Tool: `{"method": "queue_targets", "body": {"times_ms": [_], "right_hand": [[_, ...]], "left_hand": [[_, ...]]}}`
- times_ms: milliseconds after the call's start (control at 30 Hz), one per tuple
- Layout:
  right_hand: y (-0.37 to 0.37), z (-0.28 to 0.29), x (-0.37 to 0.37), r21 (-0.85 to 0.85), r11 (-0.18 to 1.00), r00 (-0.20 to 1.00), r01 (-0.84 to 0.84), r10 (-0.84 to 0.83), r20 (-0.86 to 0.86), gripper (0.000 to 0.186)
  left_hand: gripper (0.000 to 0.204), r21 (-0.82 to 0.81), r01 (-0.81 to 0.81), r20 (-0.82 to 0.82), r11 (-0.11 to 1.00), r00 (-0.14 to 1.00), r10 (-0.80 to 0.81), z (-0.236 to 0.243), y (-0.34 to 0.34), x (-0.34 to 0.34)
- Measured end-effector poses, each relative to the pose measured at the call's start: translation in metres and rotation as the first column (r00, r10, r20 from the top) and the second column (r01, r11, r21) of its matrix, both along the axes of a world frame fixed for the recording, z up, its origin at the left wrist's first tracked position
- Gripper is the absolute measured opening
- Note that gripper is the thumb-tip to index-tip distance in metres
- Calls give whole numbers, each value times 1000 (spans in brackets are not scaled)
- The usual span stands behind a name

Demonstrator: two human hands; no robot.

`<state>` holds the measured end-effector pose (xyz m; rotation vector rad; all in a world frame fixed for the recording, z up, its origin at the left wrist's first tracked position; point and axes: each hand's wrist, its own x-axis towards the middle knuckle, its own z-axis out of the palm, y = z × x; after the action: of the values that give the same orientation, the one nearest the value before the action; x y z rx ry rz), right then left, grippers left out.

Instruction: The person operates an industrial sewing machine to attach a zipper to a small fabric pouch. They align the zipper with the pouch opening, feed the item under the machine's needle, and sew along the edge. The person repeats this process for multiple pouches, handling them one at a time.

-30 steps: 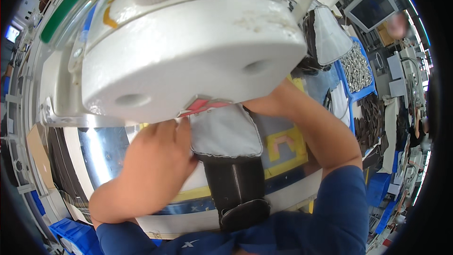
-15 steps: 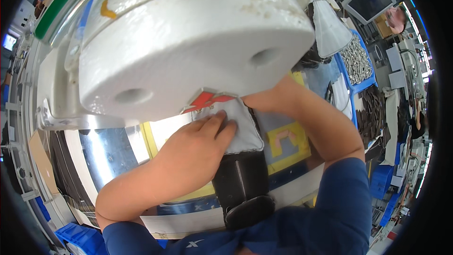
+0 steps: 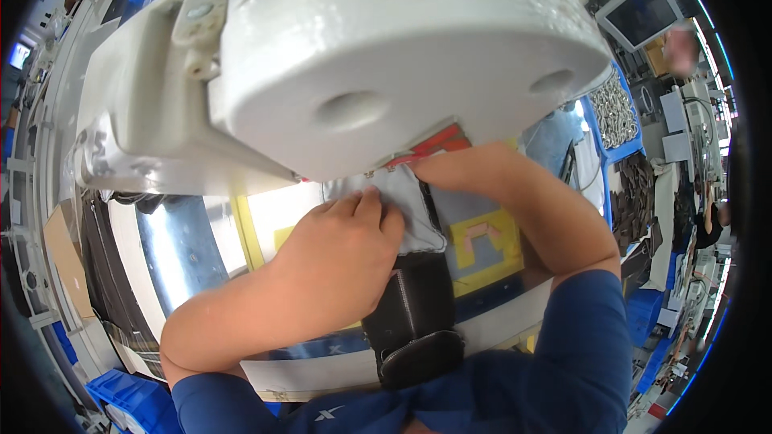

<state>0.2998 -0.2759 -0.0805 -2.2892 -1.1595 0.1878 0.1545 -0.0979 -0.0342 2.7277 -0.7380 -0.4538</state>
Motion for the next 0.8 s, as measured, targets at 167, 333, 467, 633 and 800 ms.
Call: {"method": "queue_targets", "body": {"times_ms": [167, 333, 467, 633, 800], "right_hand": [[-5, -5, 5, 2, 997, 994, -73, 72, 80, 29], [-6, -9, 6, 24, 994, 965, -105, 96, 245, 27], [-1, -10, 5, -13, 995, 963, -101, 101, 252, 27], [0, -12, 6, -3, 997, 962, -82, 80, 260, 28], [-1, -19, 8, 32, 997, 963, -72, 61, 264, 30]], "left_hand": [[60, 28, -7, 13, 1000, 1000, 6, -3, 1, -1], [59, -7, -14, 32, 1000, 999, 14, -5, 1, -1], [59, -18, -28, 29, 999, 999, 29, -4, 1, -2], [61, -5, -7, 54, 1000, 999, 7, -5, 1, -4], [61, 17, -4, 56, 1000, 998, 3, -6, -1, -5]]}}
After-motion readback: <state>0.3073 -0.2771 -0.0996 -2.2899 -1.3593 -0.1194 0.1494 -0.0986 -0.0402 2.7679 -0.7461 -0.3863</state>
